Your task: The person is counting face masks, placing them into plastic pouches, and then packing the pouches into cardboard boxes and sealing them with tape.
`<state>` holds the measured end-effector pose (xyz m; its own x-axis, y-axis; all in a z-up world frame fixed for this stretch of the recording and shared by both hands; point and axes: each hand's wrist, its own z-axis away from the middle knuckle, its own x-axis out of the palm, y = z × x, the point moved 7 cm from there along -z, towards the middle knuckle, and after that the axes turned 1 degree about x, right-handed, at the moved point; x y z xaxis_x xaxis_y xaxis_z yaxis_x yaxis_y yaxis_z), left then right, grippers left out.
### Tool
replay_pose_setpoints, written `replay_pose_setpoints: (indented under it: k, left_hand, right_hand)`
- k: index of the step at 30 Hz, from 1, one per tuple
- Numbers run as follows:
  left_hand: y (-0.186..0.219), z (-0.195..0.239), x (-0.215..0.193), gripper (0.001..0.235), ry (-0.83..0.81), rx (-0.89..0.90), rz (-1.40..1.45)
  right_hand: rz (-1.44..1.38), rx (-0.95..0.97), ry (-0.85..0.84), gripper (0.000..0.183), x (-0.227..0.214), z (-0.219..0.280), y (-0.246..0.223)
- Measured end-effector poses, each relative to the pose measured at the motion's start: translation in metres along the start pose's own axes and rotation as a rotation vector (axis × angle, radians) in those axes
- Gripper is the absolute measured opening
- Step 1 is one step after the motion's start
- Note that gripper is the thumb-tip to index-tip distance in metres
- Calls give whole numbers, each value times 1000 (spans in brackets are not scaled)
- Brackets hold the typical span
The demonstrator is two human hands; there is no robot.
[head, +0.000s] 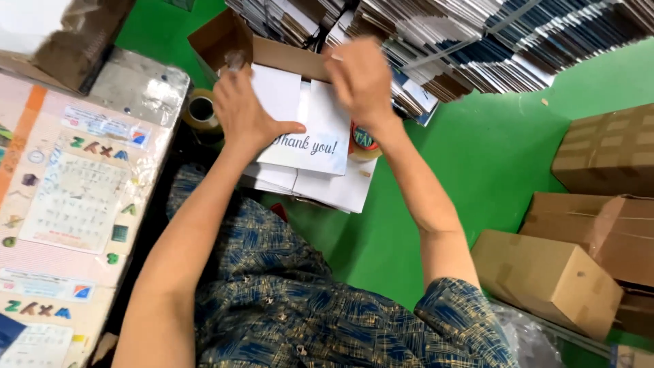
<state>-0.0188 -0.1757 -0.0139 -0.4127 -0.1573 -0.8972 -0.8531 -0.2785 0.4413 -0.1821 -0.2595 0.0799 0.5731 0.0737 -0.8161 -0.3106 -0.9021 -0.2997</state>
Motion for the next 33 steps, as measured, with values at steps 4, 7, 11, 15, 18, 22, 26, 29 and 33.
replay_pose_setpoints:
  k: [4,7,11,15,18,22,26,29,33]
  left_hand:
    - [-34,20,29,158,-96,-272,446]
    - [-34,10,30,151,287,210,751]
    - [-45,6,61,132,128,91,957]
    - [-42,-1,72,93,-112,14,1162]
    - [-38,0,70,84,-150,-6,1270]
    - [-33,2,61,83,-173,-109,1409]
    - [-55,-18,86,84,-181,-122,1497]
    - [-45,-33,100,96,-225,10,1318]
    - [2,-45,105,79,-615,42,1114]
  right_hand:
    - [194,-50,112,55,-32,9,-29]
    - [-114,290,-348,41,37,69,10]
    - [53,38,-238,52,42,112,-19]
    - [-62,447,122,43,50,170,36]
    - [169,634,35,51,108,227,75]
    - [365,657,-45,48,122,246,97]
    - [50,811,220,52,40,239,114]
    - [-612,910,583,50,-26,242,89]
    - [-1134,696,639,55,-64,199,22]
